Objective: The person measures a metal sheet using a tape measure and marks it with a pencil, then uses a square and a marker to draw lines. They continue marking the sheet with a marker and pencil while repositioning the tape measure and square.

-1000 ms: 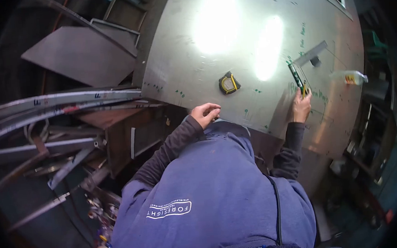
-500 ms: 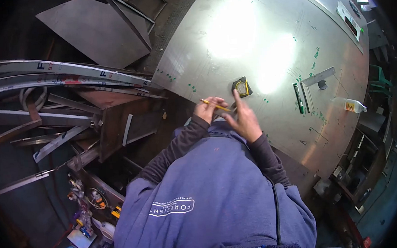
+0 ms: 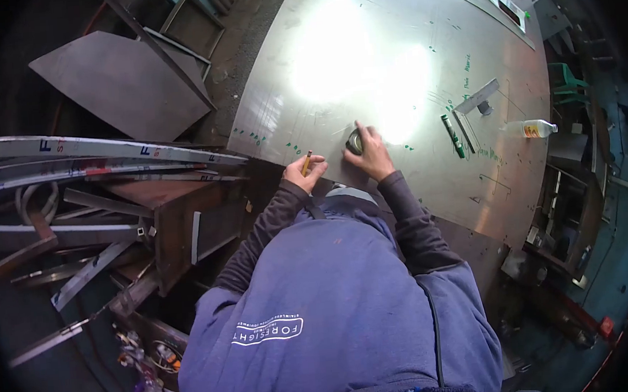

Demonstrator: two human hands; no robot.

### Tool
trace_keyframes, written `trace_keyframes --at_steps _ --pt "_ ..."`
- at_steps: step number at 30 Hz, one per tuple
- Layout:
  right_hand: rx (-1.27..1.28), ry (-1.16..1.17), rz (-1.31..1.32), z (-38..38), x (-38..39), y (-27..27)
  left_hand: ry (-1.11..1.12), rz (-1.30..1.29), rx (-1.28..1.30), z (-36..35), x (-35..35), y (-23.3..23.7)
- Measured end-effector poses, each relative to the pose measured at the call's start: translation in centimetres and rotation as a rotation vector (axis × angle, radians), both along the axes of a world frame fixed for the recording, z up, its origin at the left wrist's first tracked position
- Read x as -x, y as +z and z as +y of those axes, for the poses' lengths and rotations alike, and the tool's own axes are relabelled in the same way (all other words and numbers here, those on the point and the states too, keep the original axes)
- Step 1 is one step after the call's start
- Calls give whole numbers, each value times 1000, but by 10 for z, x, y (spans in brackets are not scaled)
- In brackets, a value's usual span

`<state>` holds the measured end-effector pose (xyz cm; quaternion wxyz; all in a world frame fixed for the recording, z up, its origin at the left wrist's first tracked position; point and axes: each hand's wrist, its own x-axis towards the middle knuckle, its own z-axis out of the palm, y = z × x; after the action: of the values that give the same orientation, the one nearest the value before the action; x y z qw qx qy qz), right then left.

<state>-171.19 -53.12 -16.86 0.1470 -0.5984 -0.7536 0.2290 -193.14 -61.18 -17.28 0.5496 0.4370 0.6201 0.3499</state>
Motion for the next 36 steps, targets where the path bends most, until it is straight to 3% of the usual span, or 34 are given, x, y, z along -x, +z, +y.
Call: trace_keyframes --at_steps 2,3,7,10,14,19,21,22,24,28,31,36 --pt "255 154 405 -21 0 15 -42 10 21 1 2 -1" --pt "276 198 442 -34 2 31 -69 29 43 2 3 -2" --pt "254 276 448 -80 15 48 -328 -299 72 -2 8 3" --pt "406 155 456 -102 25 58 -512 -249 199 -4 18 3" --pt "276 152 397 -122 31 48 -581 -166 191 -11 25 -18" --pt "330 149 380 -129 40 62 -637 -264 205 -13 33 -19" --pt "221 200 446 -129 46 64 -631 -594 312 -12 34 -11" --pt "222 198 449 -129 46 69 -633 -592 315 -8 38 -6" --pt "277 143 323 -124 43 79 -498 -282 347 4 52 -1" --pt "84 -18 -44 -110 -1 66 -170 132 -105 58 113 -34" --pt "40 -81 -139 -100 -57 45 54 413 -159 94 149 -56" --pt "-59 -198 -371 -91 -95 26 35 629 -201 115 148 -52"
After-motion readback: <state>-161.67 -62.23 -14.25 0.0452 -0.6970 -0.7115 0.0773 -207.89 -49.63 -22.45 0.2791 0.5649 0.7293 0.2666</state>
